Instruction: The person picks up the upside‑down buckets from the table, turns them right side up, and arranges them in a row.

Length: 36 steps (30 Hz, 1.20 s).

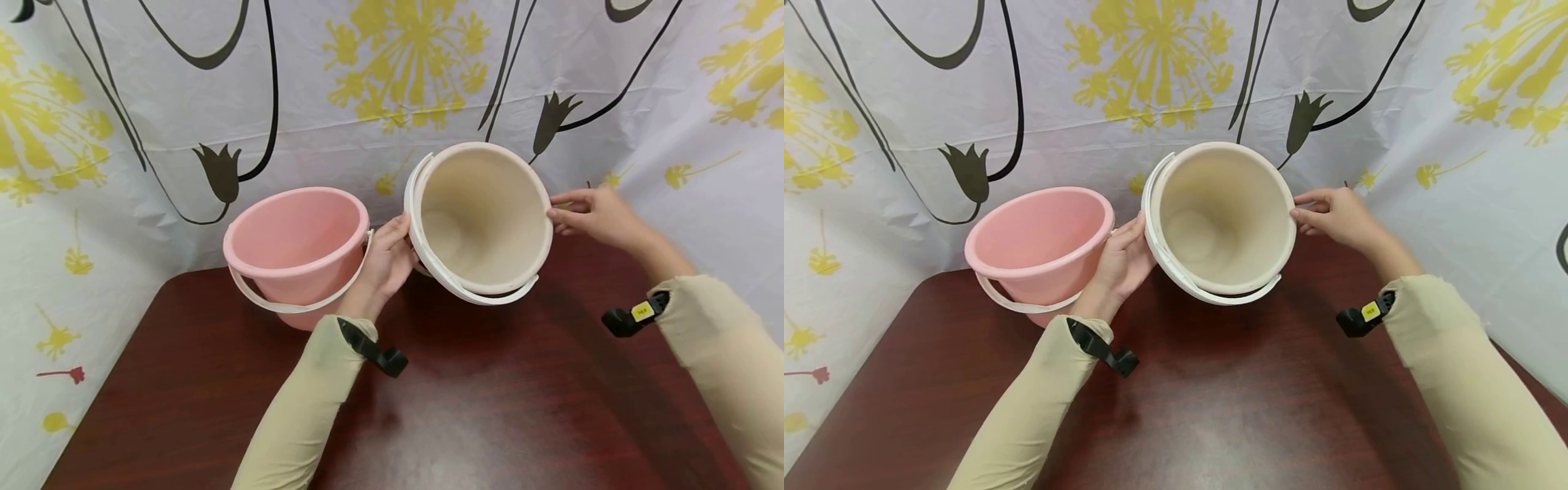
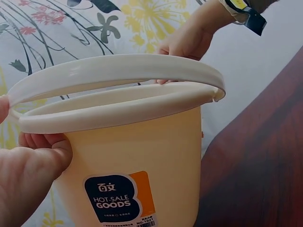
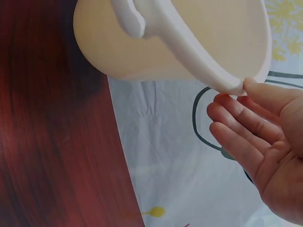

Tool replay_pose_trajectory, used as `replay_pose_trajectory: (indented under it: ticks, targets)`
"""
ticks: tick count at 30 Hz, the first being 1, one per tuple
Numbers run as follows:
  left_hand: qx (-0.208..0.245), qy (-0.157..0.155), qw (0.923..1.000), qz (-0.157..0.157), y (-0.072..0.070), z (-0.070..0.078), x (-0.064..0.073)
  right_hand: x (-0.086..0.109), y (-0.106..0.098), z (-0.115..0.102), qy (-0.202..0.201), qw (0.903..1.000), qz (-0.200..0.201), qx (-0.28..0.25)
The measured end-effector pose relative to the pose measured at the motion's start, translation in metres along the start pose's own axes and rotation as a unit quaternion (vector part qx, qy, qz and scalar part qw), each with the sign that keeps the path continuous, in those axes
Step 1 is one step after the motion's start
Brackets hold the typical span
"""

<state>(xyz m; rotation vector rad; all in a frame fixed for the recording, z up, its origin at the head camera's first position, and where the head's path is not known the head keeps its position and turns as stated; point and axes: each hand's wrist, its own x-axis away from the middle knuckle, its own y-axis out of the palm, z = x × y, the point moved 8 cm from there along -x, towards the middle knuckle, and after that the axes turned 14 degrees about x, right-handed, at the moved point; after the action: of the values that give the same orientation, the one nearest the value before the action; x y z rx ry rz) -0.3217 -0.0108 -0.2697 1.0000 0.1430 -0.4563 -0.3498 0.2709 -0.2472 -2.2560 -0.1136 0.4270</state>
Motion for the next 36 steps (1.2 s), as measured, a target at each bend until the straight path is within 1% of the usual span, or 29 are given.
replay_pose_trajectory:
  ticks: [4,10,18,24,29,33,36]
  targets:
    - [0.011,-0.003,0.9999,0.006,-0.002,0.0,-0.001,0.002,0.004,0.007,0.017,0.9989,-0.011,-0.042]
    - [0.016,-0.006,0.9998,0.01,-0.002,0.003,-0.002,0.005,0.01,0.008,0.043,0.9954,-0.037,-0.077]
    - [0.024,-0.02,0.9995,0.007,-0.002,0.005,-0.004,0.005,0.007,0.004,0.052,0.9914,-0.028,-0.116]
    - [0.037,-0.026,0.9989,0.017,-0.004,0.005,-0.005,0.005,0.003,0.002,0.059,0.9909,-0.027,-0.117]
    - [0.055,-0.028,0.9979,0.019,-0.004,0.004,-0.005,0.004,-0.001,0.001,0.064,0.9905,-0.027,-0.119]
    - [0.066,-0.031,0.9971,0.02,-0.005,0.003,-0.005,0.004,-0.004,0.001,0.073,0.9923,-0.028,-0.096]
    - [0.065,-0.035,0.9971,0.021,-0.006,0.002,-0.004,0.003,-0.006,0.002,0.079,0.9929,-0.026,-0.085]
